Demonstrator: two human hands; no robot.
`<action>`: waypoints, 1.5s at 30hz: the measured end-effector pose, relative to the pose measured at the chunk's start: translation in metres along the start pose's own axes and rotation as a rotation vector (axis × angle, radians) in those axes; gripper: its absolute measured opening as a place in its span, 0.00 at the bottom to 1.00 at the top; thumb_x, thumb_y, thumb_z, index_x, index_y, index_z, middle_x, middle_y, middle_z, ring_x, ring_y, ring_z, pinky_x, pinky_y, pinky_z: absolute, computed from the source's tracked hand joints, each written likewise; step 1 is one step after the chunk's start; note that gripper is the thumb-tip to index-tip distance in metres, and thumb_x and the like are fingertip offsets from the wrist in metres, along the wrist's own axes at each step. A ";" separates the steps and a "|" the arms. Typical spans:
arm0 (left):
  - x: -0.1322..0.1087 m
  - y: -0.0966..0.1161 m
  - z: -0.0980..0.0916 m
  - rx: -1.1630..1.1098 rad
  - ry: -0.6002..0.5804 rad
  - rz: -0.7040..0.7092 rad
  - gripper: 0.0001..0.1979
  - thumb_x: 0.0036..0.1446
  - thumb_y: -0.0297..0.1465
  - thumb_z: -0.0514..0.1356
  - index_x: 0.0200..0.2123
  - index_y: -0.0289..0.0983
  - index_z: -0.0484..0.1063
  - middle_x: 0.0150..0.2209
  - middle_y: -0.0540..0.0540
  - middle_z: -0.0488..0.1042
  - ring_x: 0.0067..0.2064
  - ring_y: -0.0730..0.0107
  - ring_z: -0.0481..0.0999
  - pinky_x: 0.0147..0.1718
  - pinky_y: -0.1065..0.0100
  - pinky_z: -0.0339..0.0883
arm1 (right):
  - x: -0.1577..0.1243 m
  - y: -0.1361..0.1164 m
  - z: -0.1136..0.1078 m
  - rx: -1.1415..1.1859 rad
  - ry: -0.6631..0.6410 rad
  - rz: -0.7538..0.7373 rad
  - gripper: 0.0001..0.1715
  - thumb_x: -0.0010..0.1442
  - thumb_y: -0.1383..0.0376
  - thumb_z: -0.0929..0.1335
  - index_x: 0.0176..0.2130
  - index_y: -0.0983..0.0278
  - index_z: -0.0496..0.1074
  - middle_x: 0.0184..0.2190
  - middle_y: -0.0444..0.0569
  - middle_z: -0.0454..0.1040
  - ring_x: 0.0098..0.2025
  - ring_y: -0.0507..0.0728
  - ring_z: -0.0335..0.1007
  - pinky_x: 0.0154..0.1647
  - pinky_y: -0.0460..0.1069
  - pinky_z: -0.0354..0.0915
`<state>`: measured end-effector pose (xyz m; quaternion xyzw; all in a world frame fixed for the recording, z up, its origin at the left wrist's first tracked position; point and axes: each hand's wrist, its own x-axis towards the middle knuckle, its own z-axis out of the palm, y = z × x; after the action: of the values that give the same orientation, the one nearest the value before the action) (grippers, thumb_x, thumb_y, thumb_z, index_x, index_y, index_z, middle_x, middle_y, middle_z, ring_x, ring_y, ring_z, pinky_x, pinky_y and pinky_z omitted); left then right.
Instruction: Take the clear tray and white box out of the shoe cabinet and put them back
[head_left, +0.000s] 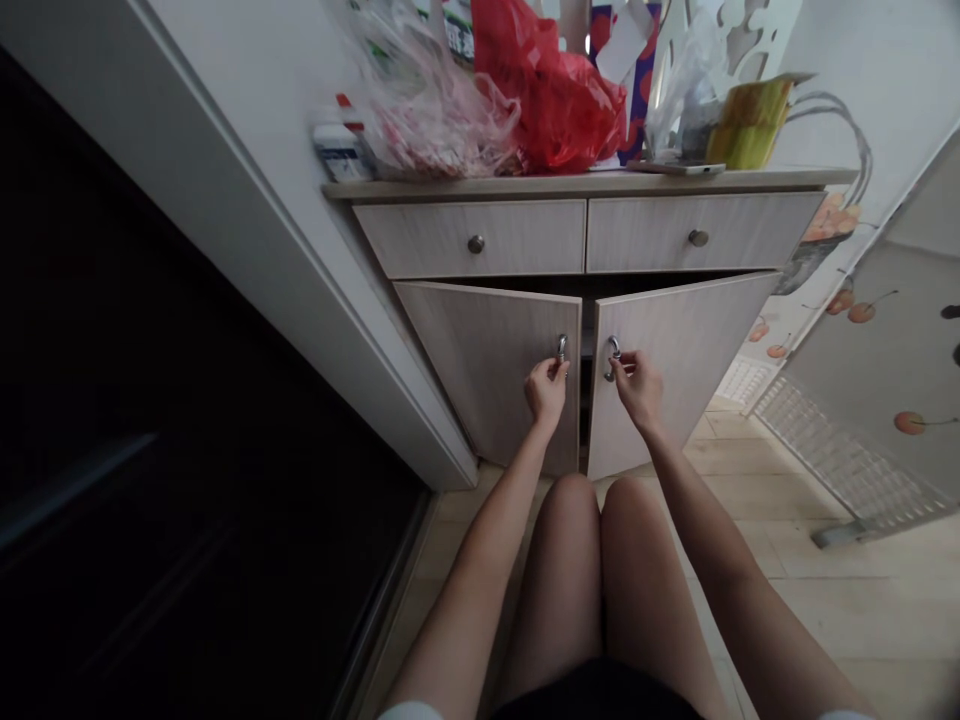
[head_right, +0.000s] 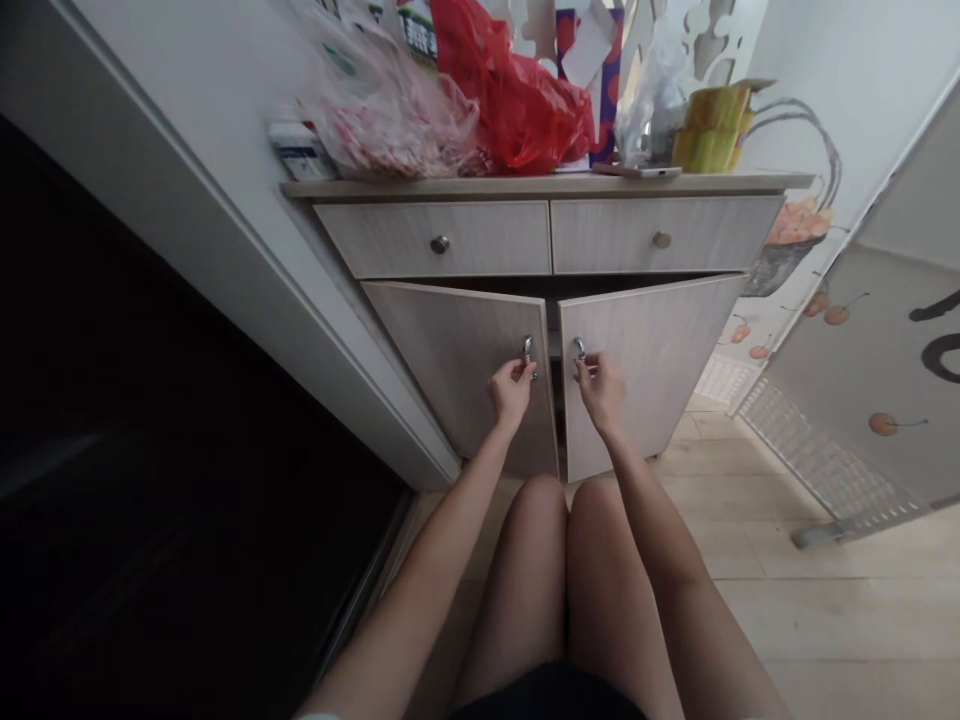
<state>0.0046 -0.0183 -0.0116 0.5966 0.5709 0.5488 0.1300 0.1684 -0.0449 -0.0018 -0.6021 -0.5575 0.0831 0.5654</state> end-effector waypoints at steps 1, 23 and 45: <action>0.004 0.001 0.003 0.010 -0.010 -0.004 0.07 0.59 0.33 0.63 0.36 0.35 0.78 0.36 0.42 0.81 0.36 0.66 0.78 0.38 0.69 0.65 | 0.003 0.000 0.004 -0.013 -0.001 0.001 0.26 0.63 0.43 0.61 0.37 0.62 0.70 0.37 0.54 0.78 0.34 0.58 0.74 0.36 0.52 0.64; 0.054 0.005 0.036 0.145 -0.130 0.014 0.08 0.61 0.33 0.61 0.37 0.36 0.77 0.38 0.39 0.80 0.39 0.63 0.77 0.38 0.67 0.62 | 0.061 0.022 0.067 -0.023 0.004 -0.017 0.17 0.63 0.51 0.62 0.37 0.62 0.67 0.34 0.52 0.76 0.33 0.57 0.71 0.39 0.51 0.63; 0.072 0.002 0.052 0.198 -0.154 -0.002 0.09 0.63 0.34 0.59 0.40 0.36 0.76 0.41 0.38 0.79 0.42 0.61 0.76 0.42 0.65 0.62 | 0.084 0.034 0.087 0.030 0.049 -0.065 0.18 0.61 0.49 0.63 0.34 0.61 0.65 0.32 0.53 0.74 0.35 0.59 0.70 0.39 0.54 0.64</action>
<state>0.0287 0.0646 0.0076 0.6464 0.6113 0.4421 0.1143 0.1550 0.0797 -0.0134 -0.5769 -0.5616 0.0583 0.5903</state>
